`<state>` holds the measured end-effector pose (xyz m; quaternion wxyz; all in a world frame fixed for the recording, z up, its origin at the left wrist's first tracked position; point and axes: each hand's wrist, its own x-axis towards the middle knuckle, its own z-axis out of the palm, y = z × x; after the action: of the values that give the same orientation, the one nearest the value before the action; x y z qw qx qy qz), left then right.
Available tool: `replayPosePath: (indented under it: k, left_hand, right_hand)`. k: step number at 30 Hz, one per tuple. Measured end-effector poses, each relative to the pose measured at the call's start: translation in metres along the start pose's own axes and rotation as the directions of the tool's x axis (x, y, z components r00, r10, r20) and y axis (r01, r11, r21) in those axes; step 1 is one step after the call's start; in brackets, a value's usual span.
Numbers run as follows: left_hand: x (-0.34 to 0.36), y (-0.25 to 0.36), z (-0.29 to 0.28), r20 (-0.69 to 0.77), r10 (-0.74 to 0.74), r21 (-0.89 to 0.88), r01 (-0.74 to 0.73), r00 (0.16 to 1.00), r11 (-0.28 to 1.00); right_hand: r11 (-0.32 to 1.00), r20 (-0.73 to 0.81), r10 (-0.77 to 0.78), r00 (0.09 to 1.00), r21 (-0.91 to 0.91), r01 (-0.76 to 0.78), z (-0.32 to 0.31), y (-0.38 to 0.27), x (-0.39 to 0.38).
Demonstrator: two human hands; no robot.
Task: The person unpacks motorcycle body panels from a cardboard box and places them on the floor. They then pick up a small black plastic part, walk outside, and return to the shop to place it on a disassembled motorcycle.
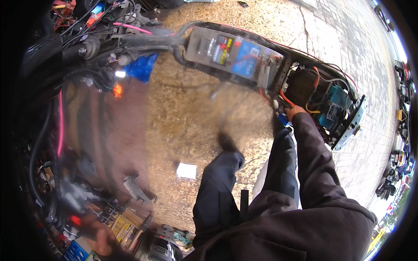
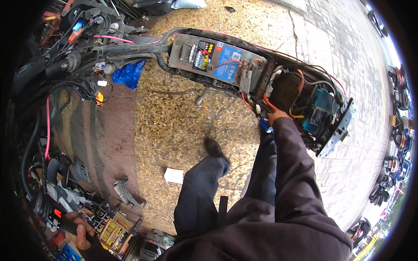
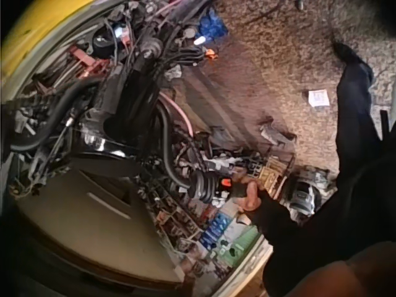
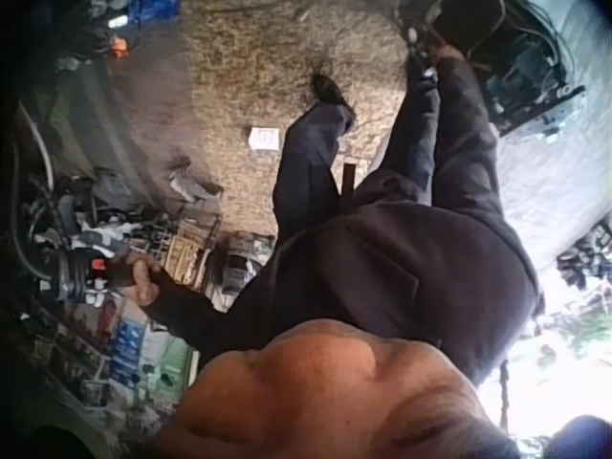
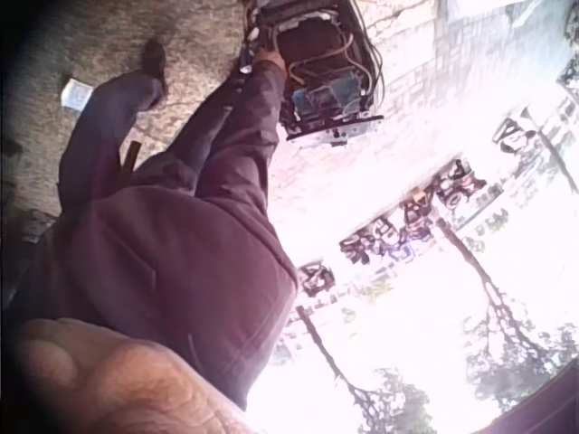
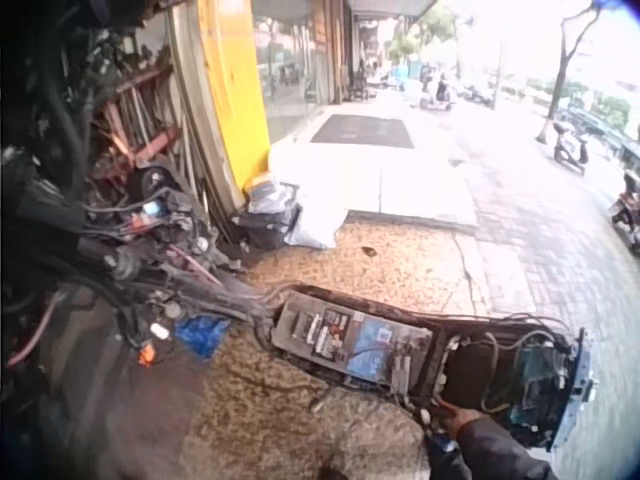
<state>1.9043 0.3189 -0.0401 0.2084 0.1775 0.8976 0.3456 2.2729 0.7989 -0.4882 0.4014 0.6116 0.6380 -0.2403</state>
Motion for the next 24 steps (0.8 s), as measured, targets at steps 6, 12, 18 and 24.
replayPosePath:
  k: [6,12,18,24]
  left_hand:
    - [0.065,-0.020,-0.010,-0.085,-0.043,-0.238,0.022,0.995,0.971]
    - [0.012,-0.008,0.020,-0.116,-0.086,-0.174,0.065,0.990,0.983]
    - [-0.002,0.025,0.045,-0.174,-0.128,-0.202,0.091,0.976,0.975]
    - [-0.006,0.025,0.038,-0.071,-0.159,-0.254,0.136,0.985,0.958]
  right_hand:
    - [0.992,0.008,0.046,0.999,0.117,-0.047,0.028,-0.013,-0.051]
    - [0.977,-0.033,0.045,0.998,0.212,-0.037,0.064,0.006,-0.072]
    - [0.935,-0.087,-0.074,0.993,0.341,0.099,0.057,-0.027,-0.077]
    - [0.863,-0.502,-0.114,0.857,0.378,0.336,0.063,0.001,-0.118]
